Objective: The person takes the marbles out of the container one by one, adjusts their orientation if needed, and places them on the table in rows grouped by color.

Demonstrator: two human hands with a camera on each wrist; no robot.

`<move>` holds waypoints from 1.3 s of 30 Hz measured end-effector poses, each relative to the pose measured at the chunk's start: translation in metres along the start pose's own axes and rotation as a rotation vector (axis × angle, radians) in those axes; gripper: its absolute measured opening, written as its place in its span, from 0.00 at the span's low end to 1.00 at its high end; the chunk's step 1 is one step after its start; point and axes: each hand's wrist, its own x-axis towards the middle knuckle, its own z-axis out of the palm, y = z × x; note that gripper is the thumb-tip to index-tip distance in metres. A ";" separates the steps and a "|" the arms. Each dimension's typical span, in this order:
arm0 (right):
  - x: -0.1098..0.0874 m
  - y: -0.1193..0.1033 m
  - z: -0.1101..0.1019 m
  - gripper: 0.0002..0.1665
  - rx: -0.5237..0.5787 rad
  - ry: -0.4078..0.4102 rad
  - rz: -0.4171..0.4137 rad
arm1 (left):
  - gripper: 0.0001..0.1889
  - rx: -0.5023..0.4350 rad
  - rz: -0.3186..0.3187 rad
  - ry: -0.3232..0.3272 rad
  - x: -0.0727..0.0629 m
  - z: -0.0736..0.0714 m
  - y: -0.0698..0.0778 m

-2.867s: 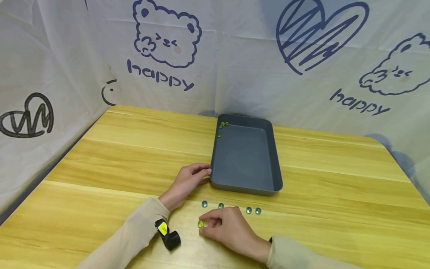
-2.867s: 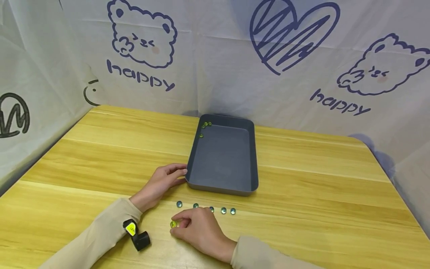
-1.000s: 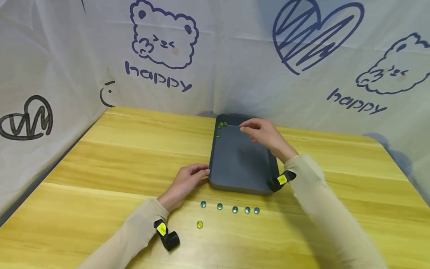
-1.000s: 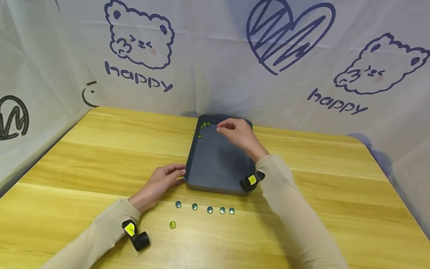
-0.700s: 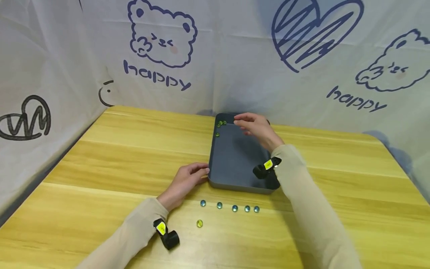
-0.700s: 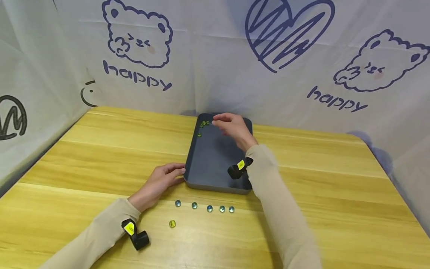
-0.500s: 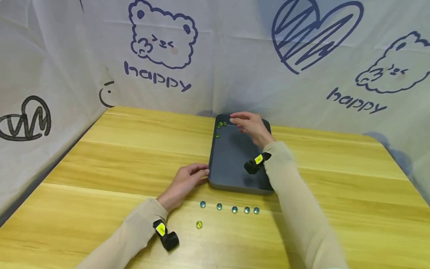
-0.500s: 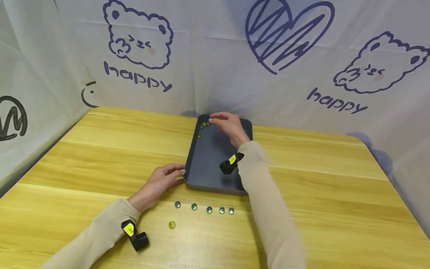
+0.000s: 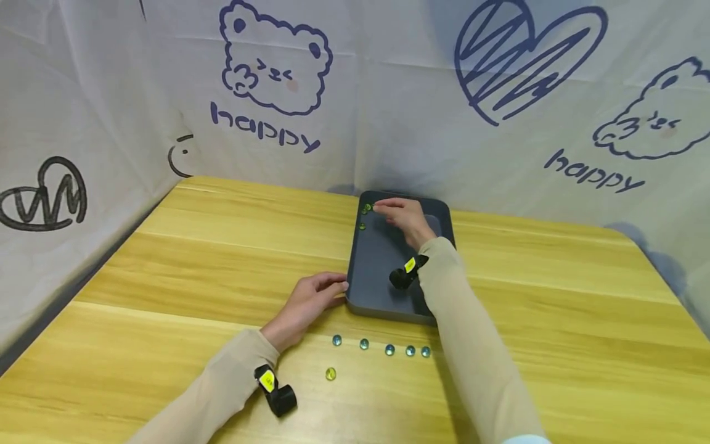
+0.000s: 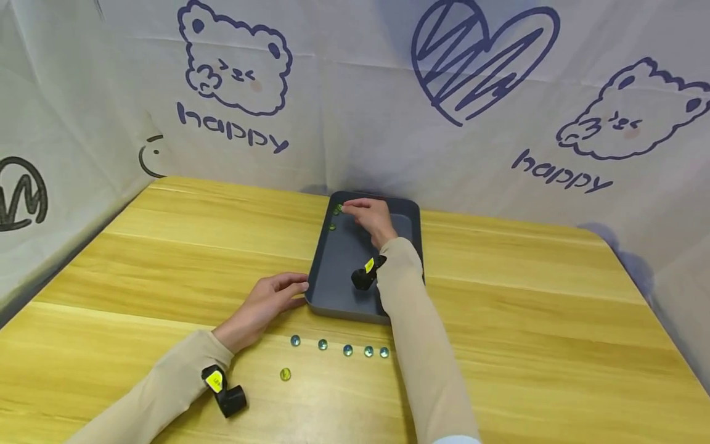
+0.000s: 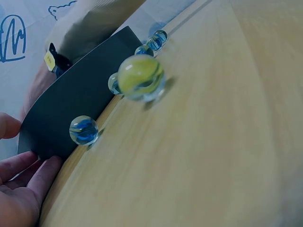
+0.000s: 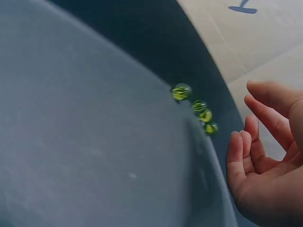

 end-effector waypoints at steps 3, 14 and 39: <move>0.003 0.008 0.004 0.17 -0.039 0.002 0.013 | 0.17 -0.001 0.002 -0.010 -0.001 0.001 0.000; 0.004 0.008 0.015 0.16 -0.276 -0.027 -0.064 | 0.17 -0.011 -0.009 -0.002 0.001 -0.001 0.003; 0.005 0.010 0.018 0.16 -0.465 -0.097 -0.093 | 0.17 -0.009 -0.021 0.007 -0.001 -0.001 0.002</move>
